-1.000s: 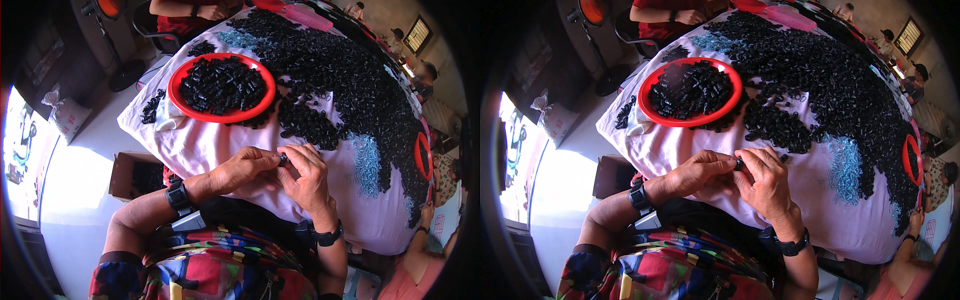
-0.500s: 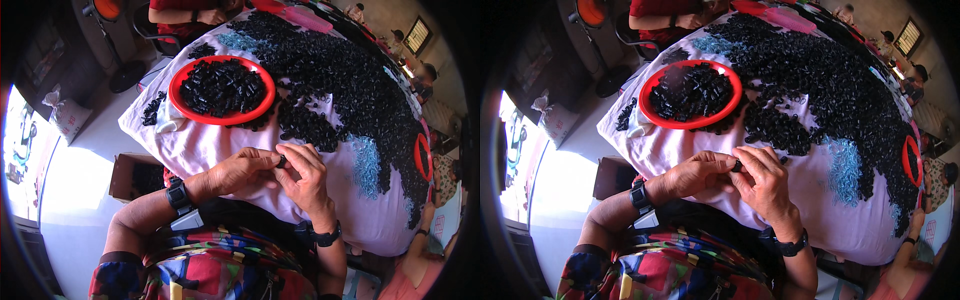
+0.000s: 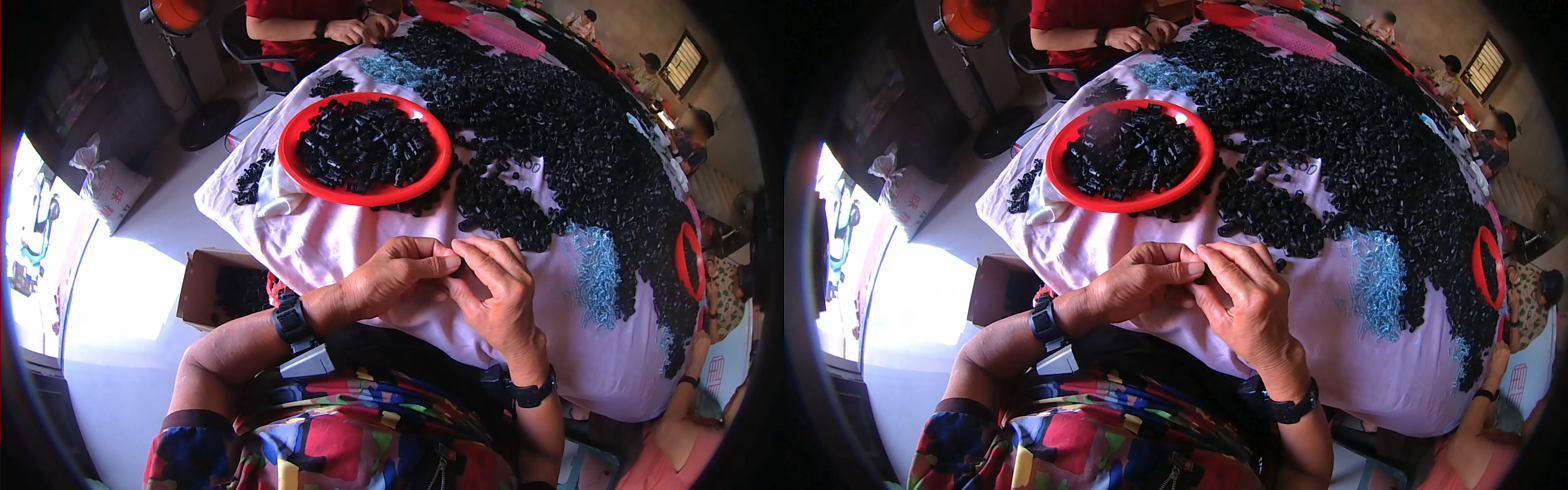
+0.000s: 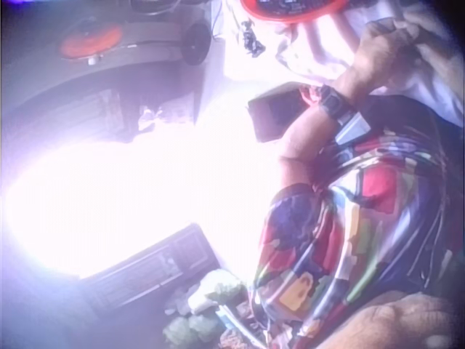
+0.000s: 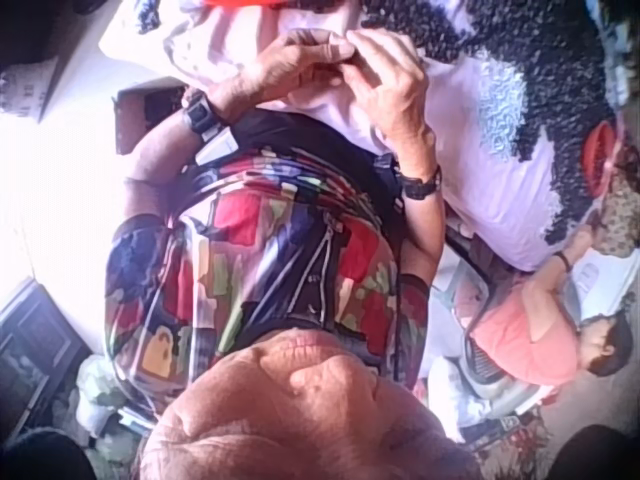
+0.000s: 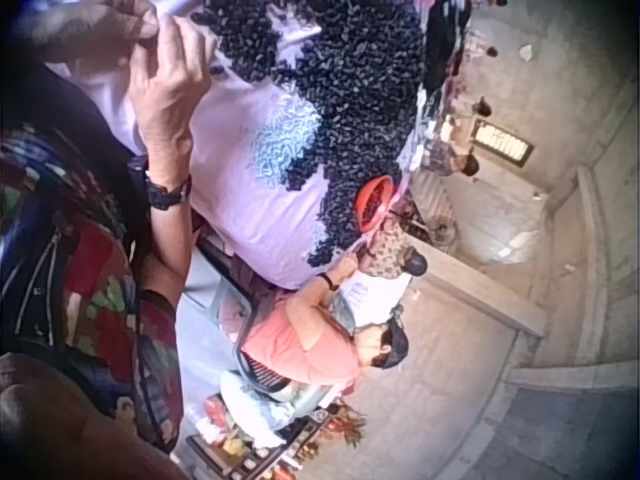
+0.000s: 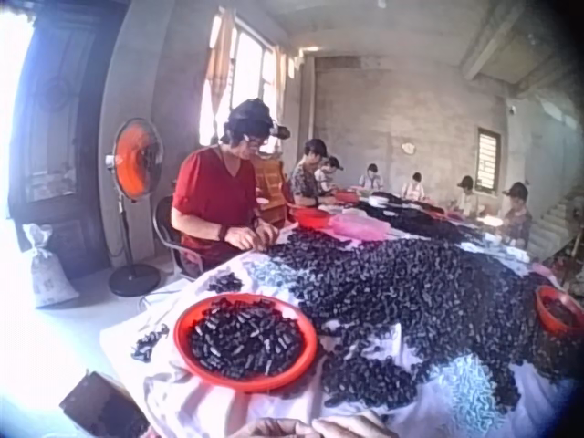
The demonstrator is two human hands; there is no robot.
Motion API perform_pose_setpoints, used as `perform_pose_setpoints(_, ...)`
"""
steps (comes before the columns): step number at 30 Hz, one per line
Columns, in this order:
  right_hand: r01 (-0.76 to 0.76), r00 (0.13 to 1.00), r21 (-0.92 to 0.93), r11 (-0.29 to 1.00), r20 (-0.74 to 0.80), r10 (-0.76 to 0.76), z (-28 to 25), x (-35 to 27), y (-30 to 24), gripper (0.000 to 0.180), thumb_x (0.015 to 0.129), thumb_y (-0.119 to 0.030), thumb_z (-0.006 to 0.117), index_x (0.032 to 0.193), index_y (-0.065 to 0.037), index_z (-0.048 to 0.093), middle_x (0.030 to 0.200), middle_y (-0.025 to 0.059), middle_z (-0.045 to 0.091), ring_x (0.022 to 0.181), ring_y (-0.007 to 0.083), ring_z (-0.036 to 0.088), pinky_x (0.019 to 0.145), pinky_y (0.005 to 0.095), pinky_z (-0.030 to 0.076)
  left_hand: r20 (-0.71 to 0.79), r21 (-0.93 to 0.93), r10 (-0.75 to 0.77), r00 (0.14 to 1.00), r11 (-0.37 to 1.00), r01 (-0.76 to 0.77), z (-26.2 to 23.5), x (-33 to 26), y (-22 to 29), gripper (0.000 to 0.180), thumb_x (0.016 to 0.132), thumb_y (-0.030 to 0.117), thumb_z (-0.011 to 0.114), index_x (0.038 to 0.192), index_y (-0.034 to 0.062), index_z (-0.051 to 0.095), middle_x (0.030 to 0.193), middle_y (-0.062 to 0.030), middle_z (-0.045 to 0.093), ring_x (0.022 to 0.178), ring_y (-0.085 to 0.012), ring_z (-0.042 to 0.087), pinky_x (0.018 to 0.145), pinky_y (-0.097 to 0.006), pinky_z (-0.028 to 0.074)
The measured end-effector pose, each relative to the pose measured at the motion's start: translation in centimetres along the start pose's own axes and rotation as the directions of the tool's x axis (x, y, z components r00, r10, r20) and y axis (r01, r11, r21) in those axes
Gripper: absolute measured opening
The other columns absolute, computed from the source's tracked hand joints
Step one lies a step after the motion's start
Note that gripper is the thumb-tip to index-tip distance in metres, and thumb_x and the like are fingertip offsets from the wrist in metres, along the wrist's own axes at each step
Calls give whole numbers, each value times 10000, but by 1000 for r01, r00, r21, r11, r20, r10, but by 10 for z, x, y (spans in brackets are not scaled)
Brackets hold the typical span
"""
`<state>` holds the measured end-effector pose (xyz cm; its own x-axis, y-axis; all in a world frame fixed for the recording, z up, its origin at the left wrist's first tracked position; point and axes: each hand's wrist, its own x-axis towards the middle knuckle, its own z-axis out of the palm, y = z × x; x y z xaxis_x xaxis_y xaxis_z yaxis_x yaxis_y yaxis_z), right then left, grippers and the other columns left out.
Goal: Manually assembling and connecting small black rubber components at a work table in a shoe factory.
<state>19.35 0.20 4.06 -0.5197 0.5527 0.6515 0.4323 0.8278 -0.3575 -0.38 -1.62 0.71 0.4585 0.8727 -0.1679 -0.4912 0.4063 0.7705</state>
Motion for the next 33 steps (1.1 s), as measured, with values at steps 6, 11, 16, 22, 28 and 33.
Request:
perform_pose_setpoints(6,-3,1000,15,1000,14,3,-2,-1,2,410,762,-33,832,1154,-3,715,1081,123,707,928,305,662,803,389,562,-22,70,23,999,997,-21,3,-1,-1,250,1026,251,680,1131,27,714,981,-26,722,867,-116,692,794,-285,588)
perform_pose_setpoints(11,15,999,-29,999,-47,-17,-9,-1,7,345,797,-52,825,1119,1,714,1029,131,721,857,306,669,756,383,560,-69,23,42,997,999,-40,-1,-1,-2,347,1064,308,609,1151,-18,693,1028,-105,749,907,-163,717,813,-311,591)
perform_pose_setpoints(16,26,998,-32,999,-57,-28,-12,0,6,329,806,-47,820,1110,5,707,1027,146,732,854,308,666,747,384,550,-33,45,26,999,999,-25,-3,0,-2,313,1074,288,588,1178,9,683,1071,-79,730,901,-149,700,829,-309,586)
perform_pose_setpoints(22,33,999,-39,999,-25,-34,-7,-1,12,350,798,-40,805,1127,10,700,1035,138,721,875,320,667,782,399,555,-24,111,48,999,993,-45,5,-3,-1,354,1072,308,600,1204,-8,685,1073,-82,737,942,-147,706,845,-298,578)
perform_pose_setpoints(28,20,996,23,1000,84,-22,-9,-3,9,481,736,-39,821,1201,0,702,1126,144,719,959,328,673,843,410,565,113,216,106,988,968,-129,5,3,-8,339,1057,312,631,1194,12,712,1054,-41,736,963,-108,676,870,-282,563)
perform_pose_setpoints(33,-385,923,11,923,12,385,-26,-8,19,366,880,-170,810,1193,-6,717,897,119,734,767,274,653,693,394,541,-201,140,216,955,972,-190,-1,0,43,268,1035,310,645,1116,67,726,996,-50,737,849,-125,679,745,-291,563)
